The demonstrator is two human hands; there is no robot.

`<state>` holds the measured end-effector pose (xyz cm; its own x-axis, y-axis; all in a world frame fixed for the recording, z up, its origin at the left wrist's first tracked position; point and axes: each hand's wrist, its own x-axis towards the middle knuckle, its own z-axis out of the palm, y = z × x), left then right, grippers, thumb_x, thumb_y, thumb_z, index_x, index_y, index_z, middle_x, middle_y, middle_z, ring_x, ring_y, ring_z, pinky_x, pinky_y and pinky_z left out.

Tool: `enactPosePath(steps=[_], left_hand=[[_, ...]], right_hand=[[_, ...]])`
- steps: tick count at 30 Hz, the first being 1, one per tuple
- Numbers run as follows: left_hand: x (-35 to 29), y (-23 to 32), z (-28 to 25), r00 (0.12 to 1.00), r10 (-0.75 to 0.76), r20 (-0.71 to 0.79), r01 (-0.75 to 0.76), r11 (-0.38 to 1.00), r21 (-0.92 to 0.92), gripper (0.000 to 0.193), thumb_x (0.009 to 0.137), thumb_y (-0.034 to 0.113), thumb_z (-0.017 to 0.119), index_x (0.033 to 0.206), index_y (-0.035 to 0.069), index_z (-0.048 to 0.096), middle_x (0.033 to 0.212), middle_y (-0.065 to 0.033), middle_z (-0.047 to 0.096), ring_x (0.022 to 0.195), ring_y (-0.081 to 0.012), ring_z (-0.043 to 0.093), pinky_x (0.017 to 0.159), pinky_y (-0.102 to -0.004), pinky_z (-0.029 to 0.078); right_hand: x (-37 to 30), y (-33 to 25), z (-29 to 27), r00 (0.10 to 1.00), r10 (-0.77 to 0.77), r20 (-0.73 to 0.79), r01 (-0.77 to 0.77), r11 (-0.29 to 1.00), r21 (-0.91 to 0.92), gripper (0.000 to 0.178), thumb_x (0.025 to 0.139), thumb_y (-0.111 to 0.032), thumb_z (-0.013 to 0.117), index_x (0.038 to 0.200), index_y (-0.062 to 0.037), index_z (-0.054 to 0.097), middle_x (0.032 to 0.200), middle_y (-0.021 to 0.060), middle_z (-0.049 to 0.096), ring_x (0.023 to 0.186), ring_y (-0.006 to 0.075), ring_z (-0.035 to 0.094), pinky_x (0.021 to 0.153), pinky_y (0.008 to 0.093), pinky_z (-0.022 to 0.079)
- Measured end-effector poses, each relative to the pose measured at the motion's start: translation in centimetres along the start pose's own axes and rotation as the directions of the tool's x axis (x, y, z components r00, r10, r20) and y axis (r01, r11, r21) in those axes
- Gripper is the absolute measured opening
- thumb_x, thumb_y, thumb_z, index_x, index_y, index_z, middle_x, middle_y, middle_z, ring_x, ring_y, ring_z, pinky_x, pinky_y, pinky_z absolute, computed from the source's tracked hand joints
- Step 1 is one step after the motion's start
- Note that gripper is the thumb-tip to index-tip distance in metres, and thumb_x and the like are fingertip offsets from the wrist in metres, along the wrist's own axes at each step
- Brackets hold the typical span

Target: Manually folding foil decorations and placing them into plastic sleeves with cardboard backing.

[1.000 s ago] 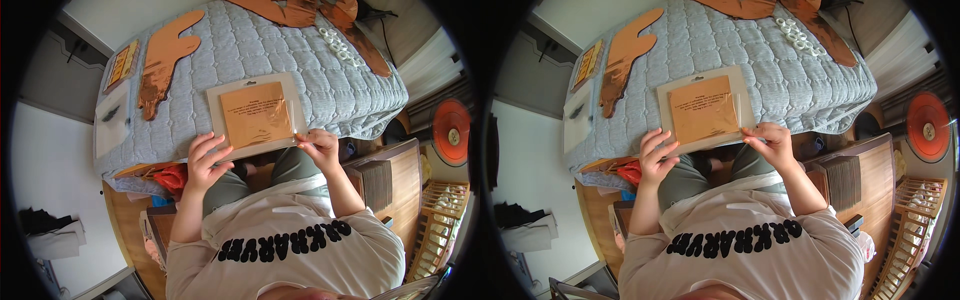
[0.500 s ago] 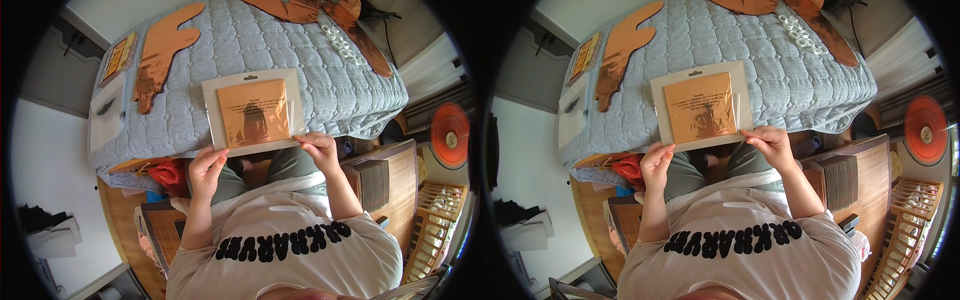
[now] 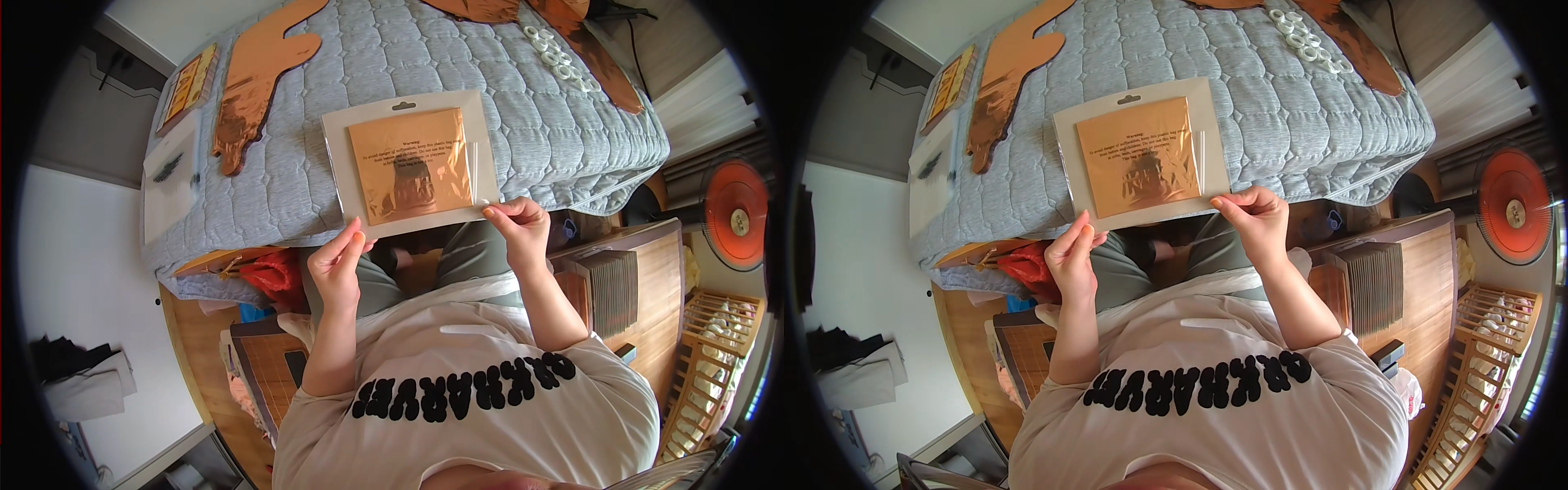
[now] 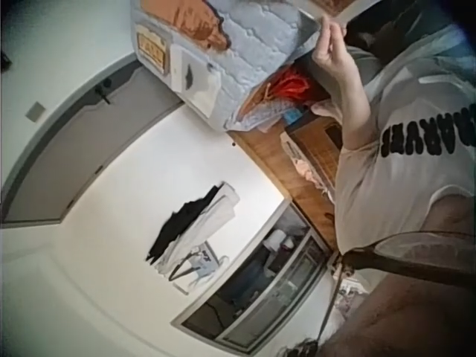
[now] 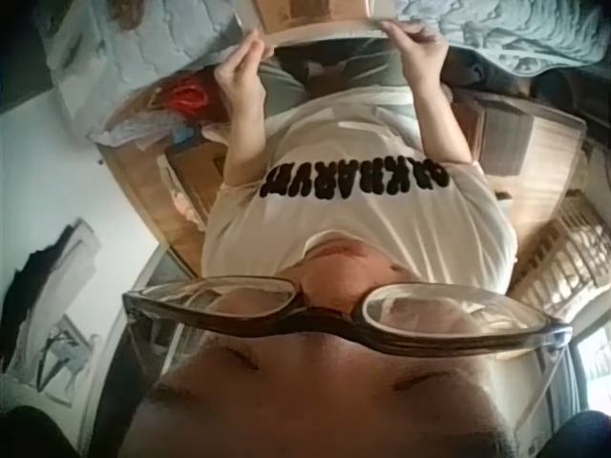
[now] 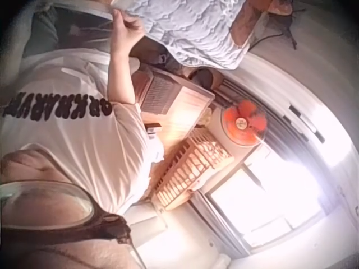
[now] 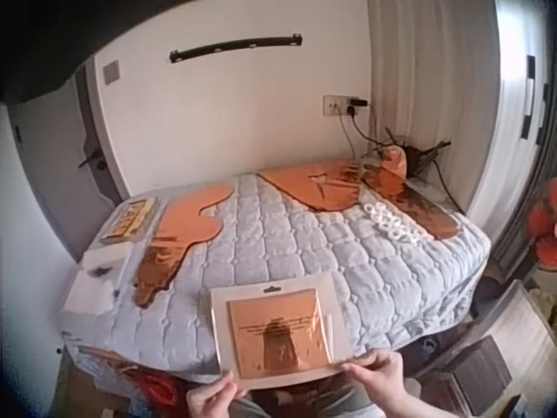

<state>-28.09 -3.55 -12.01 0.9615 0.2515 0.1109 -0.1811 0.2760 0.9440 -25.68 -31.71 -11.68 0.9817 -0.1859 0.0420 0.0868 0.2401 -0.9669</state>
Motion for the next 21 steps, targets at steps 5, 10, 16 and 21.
enactPosePath(steps=[5, 10, 16, 21], left_hand=[[0.2, -0.7, -0.1, 0.996, 0.087, -0.026, -0.088, 0.996, -0.013, 0.022, 0.095, -0.002, 0.067, 0.116, -0.004, 0.073, 0.103, -0.0116, 0.074, 0.087, -0.0144, 0.071, 0.079, -0.0353, 0.065], [0.4, -1.2, -0.1, 0.99, 0.106, -0.098, -0.101, 0.993, 0.054, 0.023, 0.097, -0.002, 0.062, 0.118, -0.004, 0.072, 0.097, -0.0085, 0.071, 0.083, -0.0114, 0.066, 0.077, -0.0367, 0.065], [0.6, -2.2, 0.0, 0.979, 0.145, -0.142, -0.144, 0.989, 0.021, 0.021, 0.096, 0.0, 0.066, 0.116, -0.004, 0.072, 0.101, -0.0087, 0.073, 0.083, -0.0094, 0.067, 0.073, -0.0331, 0.065], [0.4, -3.6, -1.1, 0.975, 0.155, -0.161, -0.143, 0.986, 0.087, 0.025, 0.1, 0.001, 0.057, 0.122, -0.005, 0.067, 0.113, -0.0139, 0.071, 0.097, -0.0198, 0.071, 0.079, -0.0366, 0.063]], right_hand=[[0.1, -0.2, 0.0, 0.999, 0.011, 0.046, -0.011, 1.0, -0.016, 0.017, 0.087, 0.003, 0.077, 0.081, -0.0047, 0.064, 0.082, 0.0047, 0.072, 0.075, 0.0087, 0.067, 0.072, 0.0219, 0.053], [-0.1, -0.3, 0.5, 0.995, 0.002, 0.103, -0.009, 0.998, 0.068, 0.018, 0.093, 0.001, 0.073, 0.083, -0.0049, 0.058, 0.083, 0.0053, 0.071, 0.076, 0.0107, 0.069, 0.072, 0.0233, 0.055], [0.2, -0.3, 0.7, 0.993, -0.04, 0.111, 0.03, 0.996, 0.087, 0.018, 0.096, -0.002, 0.07, 0.098, -0.0059, 0.052, 0.084, 0.0052, 0.071, 0.072, 0.0115, 0.07, 0.071, 0.022, 0.054], [0.3, -1.4, 1.0, 0.988, 0.079, 0.131, -0.075, 0.997, -0.032, 0.015, 0.1, -0.012, 0.067, 0.108, -0.0061, 0.055, 0.084, 0.0035, 0.073, 0.07, 0.007, 0.068, 0.054, 0.0154, 0.033]])
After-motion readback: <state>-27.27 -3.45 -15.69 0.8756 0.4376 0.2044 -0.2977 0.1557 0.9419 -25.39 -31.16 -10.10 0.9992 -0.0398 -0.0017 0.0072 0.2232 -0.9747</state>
